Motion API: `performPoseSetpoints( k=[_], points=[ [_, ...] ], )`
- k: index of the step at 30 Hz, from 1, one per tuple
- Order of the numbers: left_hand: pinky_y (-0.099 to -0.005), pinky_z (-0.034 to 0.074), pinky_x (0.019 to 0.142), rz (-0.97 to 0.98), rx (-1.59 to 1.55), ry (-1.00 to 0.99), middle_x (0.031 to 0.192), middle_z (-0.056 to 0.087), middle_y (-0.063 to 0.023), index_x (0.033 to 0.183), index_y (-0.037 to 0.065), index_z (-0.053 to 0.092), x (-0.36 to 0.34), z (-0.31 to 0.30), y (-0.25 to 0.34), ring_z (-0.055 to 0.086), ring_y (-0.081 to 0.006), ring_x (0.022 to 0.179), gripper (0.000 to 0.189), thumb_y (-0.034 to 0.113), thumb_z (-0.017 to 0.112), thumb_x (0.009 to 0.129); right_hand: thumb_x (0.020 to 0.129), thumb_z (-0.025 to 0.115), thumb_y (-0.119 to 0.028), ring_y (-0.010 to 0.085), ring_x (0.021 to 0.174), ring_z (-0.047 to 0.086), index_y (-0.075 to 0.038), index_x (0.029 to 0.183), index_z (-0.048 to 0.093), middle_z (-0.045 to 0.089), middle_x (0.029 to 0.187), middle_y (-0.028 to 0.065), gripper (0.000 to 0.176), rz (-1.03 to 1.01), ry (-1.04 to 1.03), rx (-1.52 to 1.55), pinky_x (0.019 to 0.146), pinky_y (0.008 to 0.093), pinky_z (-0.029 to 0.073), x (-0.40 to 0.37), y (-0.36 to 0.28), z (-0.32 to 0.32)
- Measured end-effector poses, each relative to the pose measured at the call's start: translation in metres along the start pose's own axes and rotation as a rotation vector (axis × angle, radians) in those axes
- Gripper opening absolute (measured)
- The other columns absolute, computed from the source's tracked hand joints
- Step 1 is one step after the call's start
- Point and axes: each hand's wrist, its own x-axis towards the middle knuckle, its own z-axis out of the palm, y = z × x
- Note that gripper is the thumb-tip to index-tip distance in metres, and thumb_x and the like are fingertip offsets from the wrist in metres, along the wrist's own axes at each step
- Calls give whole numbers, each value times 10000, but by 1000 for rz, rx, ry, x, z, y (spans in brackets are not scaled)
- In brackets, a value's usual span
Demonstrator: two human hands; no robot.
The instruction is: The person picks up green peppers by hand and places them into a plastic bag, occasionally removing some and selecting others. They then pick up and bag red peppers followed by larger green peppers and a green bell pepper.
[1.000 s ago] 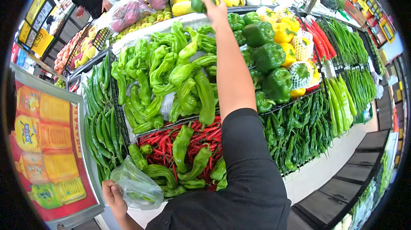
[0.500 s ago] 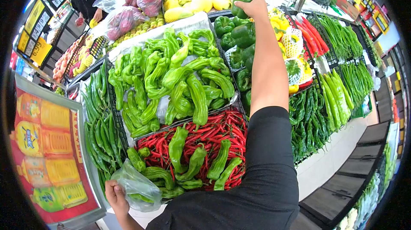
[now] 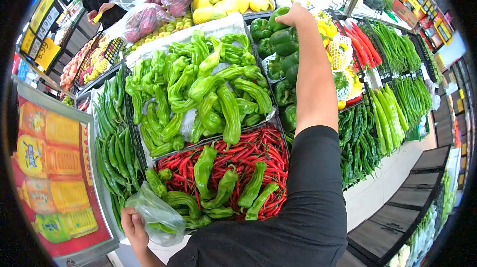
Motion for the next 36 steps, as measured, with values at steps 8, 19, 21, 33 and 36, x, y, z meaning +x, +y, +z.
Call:
performPoseSetpoints(
  k=[8, 19, 21, 33, 36],
  points=[
    [-234, 250, 501, 33, 26, -18, 693, 384, 45, 907, 62, 477, -3, -1, 24, 347, -45, 580, 215, 209, 484, 1064, 698, 758, -586, 390, 1218, 605, -24, 1488, 415, 620, 1311, 263, 1029, -258, 80, -37, 1046, 434, 479, -20, -16, 12],
    [-235, 258, 502, 16, 12, -26, 706, 383, 40, 902, 60, 477, -6, 0, 16, 350, -46, 576, 270, 273, 503, 1066, 737, 690, -545, 342, 1216, 617, -75, 1415, 518, 639, 1319, 197, 843, -133, 72, -59, 1013, 468, 505, -39, -20, 0],
    [-237, 259, 504, 29, 26, -31, 705, 383, 40, 905, 58, 481, -4, 1, 17, 348, -47, 577, 279, 283, 504, 1066, 749, 674, -543, 337, 1228, 611, -104, 1433, 505, 632, 1338, 179, 830, -137, 52, -110, 1014, 479, 503, -50, -29, -7],
    [-256, 275, 510, 2, -13, 60, 633, 422, 7, 887, 28, 501, -9, -5, 15, 358, -71, 565, 258, 229, 510, 1050, 805, 601, -706, 320, 1297, 571, -150, 1506, 411, 587, 1417, 138, 915, -96, 35, -144, 1035, 570, 453, -49, -37, -3],
    [-250, 267, 511, -5, -71, 72, 635, 409, 21, 895, 36, 497, -16, -10, 15, 349, -60, 566, 258, 241, 510, 1052, 806, 611, -697, 338, 1292, 571, -120, 1519, 378, 587, 1402, 176, 946, -101, 78, -124, 1034, 538, 467, -64, -41, -12]
  ],
)
